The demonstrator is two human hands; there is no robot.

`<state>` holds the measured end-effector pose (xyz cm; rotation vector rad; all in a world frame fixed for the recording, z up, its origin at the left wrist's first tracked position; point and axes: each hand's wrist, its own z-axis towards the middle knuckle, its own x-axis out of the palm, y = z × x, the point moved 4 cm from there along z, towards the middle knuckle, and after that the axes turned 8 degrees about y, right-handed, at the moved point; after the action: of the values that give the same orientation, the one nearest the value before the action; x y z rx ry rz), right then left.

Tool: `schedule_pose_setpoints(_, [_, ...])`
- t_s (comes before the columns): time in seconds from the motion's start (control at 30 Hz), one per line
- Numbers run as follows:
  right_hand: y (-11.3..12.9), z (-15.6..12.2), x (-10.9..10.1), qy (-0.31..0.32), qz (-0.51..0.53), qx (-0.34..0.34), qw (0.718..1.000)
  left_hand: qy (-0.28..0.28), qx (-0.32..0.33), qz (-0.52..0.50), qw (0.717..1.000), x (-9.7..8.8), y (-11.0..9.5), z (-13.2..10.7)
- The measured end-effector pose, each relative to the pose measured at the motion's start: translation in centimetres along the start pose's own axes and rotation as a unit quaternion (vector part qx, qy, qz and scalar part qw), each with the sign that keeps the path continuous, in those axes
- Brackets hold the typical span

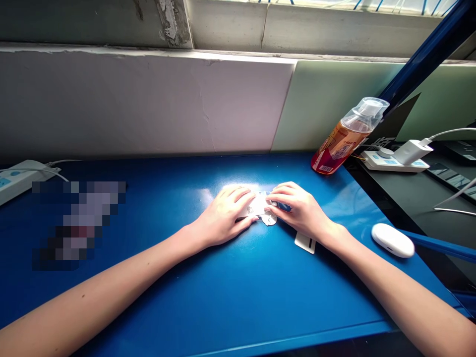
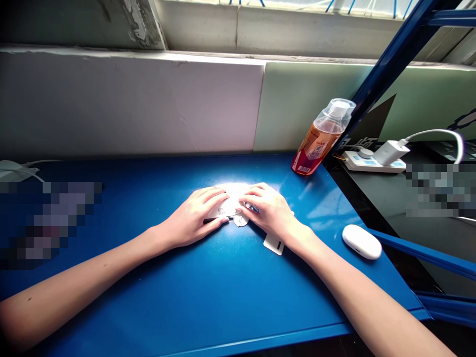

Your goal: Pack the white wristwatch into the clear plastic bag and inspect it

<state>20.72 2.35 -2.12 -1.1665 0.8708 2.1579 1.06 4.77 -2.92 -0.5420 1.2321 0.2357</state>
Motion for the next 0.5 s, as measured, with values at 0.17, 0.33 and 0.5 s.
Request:
schedule_pose_setpoints(0.17, [-0.3, 0.0, -1.2, 0.019, 0.002, -0.03, 0.999, 0.002, 0.002, -0.004, 1.0, -0.1, 0.0, 0.0])
schedule_pose_setpoints(0.33, [-0.1, -0.1, -1.2, 0.04, 0.041, -0.031, 0.998, 0.008, -0.003, 0.004, 1.0, -0.2, -0.2, 0.0])
schedule_pose_setpoints(0.5, [0.2, -0.1, -1.0, 0.047, 0.069, -0.008, 0.996, 0.006, -0.005, 0.003, 1.0, -0.2, -0.2, 0.0])
